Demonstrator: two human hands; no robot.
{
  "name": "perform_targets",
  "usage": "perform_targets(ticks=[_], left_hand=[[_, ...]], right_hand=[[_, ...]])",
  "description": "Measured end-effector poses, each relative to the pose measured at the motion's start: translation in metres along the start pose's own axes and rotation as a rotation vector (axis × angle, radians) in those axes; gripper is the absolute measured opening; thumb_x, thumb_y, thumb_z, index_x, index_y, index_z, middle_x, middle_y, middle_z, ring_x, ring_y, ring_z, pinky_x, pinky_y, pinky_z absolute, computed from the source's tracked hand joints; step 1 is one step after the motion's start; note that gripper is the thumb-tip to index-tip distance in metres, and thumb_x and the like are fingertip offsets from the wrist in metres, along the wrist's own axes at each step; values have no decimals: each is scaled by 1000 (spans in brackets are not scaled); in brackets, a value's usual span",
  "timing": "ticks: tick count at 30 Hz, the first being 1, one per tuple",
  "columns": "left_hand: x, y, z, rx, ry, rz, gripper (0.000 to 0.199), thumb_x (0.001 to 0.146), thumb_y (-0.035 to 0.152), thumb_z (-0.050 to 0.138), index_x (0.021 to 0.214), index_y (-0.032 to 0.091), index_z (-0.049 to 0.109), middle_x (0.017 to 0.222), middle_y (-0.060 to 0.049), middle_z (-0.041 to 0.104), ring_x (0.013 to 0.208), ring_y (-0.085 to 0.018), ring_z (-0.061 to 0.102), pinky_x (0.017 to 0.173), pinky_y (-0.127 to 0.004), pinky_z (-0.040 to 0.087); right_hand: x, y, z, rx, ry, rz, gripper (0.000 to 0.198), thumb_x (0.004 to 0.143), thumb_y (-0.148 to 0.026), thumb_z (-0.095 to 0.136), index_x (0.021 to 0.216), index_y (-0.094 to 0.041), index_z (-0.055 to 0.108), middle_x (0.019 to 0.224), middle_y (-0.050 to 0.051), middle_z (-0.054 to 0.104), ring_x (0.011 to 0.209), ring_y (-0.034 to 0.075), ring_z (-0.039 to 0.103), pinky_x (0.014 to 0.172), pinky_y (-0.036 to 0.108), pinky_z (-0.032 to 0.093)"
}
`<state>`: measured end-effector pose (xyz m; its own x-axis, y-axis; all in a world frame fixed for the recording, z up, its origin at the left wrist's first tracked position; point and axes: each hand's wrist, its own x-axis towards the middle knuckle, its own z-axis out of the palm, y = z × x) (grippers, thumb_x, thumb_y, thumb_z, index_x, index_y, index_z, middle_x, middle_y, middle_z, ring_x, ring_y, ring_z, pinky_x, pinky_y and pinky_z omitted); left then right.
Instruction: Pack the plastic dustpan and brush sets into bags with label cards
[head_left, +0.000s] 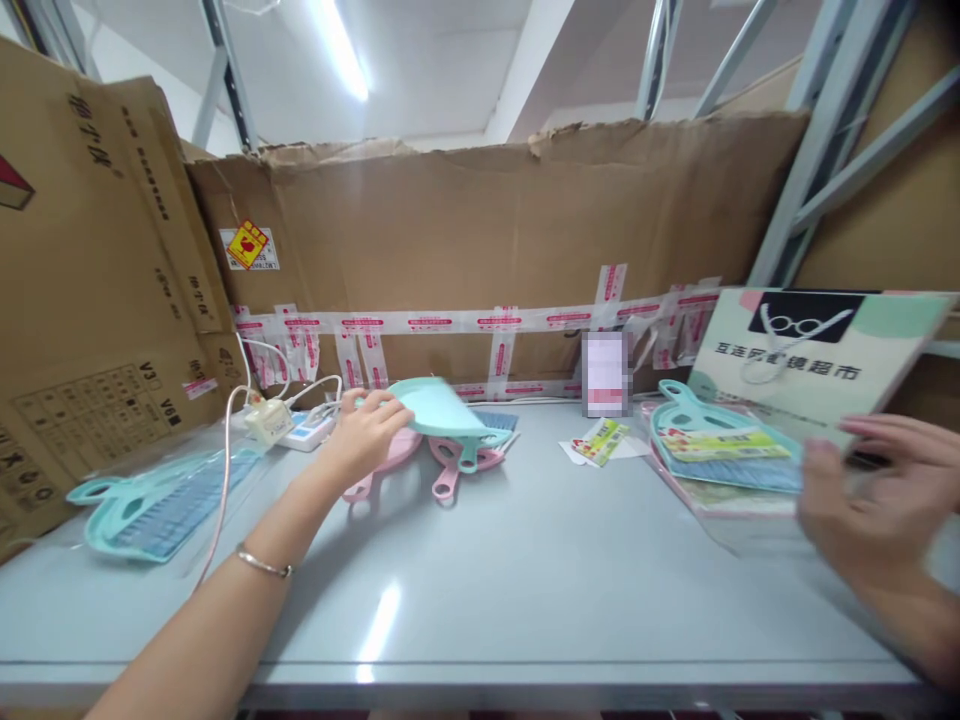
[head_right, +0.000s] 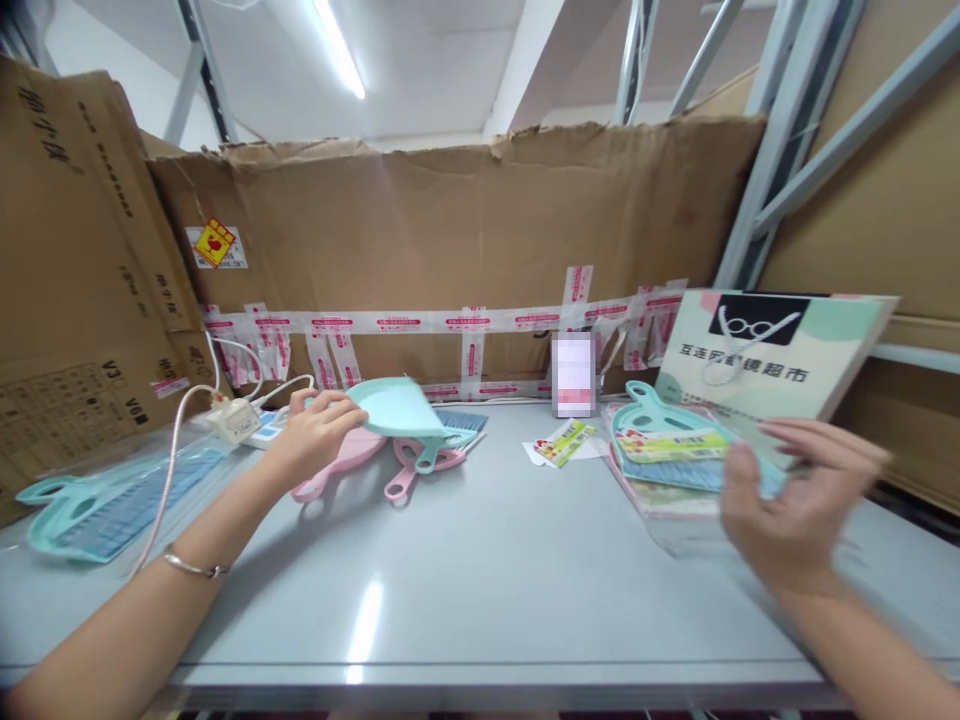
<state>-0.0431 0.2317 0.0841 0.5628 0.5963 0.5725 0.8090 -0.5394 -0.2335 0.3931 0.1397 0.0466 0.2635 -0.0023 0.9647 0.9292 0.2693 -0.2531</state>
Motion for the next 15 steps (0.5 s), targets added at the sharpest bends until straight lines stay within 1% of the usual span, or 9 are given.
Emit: perform_targets(ticks=[1, 3, 6, 8, 10, 11, 12, 14, 15], left_hand=[[0, 3, -2, -28, 30, 85, 30, 85, 9, 36, 90, 23, 62, 95, -5, 68, 101, -21, 54, 91, -43, 26], [-1, 9, -7, -109, 65, 240, 28, 87, 14, 37, 93, 24, 63, 96, -4, 68, 99, -20, 57, 90, -41, 30], [-5, 17, -13, -257, 5, 330, 27, 87, 19, 39, 95, 28, 63, 103, -2, 67, 102, -19, 57, 92, -40, 33], [-8, 21, -15, -344, -25, 342, 26, 86, 20, 41, 94, 30, 64, 107, -2, 66, 105, -19, 56, 94, -40, 34], [-8, 22, -13, -422, 28, 303, 23, 85, 21, 44, 90, 30, 65, 107, -2, 66, 106, -20, 56, 96, -40, 34], [-8, 23, -11, -465, 99, 237, 21, 84, 23, 45, 89, 29, 65, 108, -3, 65, 107, -20, 55, 97, -41, 34], [-6, 24, -8, -521, 190, 131, 20, 84, 25, 46, 92, 28, 64, 112, -4, 62, 110, -21, 53, 98, -42, 33], [-2, 28, -1, -718, 333, -173, 26, 84, 31, 47, 106, 25, 58, 125, -8, 52, 116, -23, 47, 96, -42, 37], [0, 31, 4, -867, 334, -344, 34, 85, 36, 45, 115, 25, 52, 129, -10, 48, 115, -24, 47, 92, -42, 41]], right_hand=[[3, -23, 9, 68, -80, -40, 18, 67, -31, 56, 81, -24, 47, 79, 8, 51, 82, 28, 53, 67, 44, 42], [9, -64, 34, 206, -365, 32, 13, 75, -31, 49, 85, -23, 51, 85, 9, 56, 85, 25, 54, 71, 41, 43], [14, -106, 75, 389, -868, 451, 34, 72, -38, 58, 101, -22, 52, 107, 12, 57, 93, 25, 56, 73, 39, 46], [13, -118, 98, 603, -1227, 718, 41, 65, -39, 66, 100, -22, 55, 104, 10, 61, 89, 24, 58, 67, 35, 48], [6, -122, 114, 837, -1450, 914, 37, 61, -37, 71, 92, -20, 60, 88, 7, 65, 77, 21, 60, 58, 30, 48], [0, -123, 118, 923, -1450, 1000, 34, 60, -36, 72, 86, -18, 61, 79, 5, 64, 69, 18, 59, 53, 27, 47], [-6, -124, 121, 975, -1377, 1076, 33, 58, -35, 73, 82, -16, 62, 71, 3, 63, 62, 15, 57, 47, 24, 44], [-20, -129, 121, 1000, -1125, 1176, 33, 57, -36, 74, 80, -16, 60, 64, 0, 58, 53, 10, 52, 41, 20, 39], [-27, -132, 120, 995, -1018, 1196, 34, 57, -37, 74, 81, -17, 59, 65, -1, 58, 53, 9, 51, 41, 19, 39]])
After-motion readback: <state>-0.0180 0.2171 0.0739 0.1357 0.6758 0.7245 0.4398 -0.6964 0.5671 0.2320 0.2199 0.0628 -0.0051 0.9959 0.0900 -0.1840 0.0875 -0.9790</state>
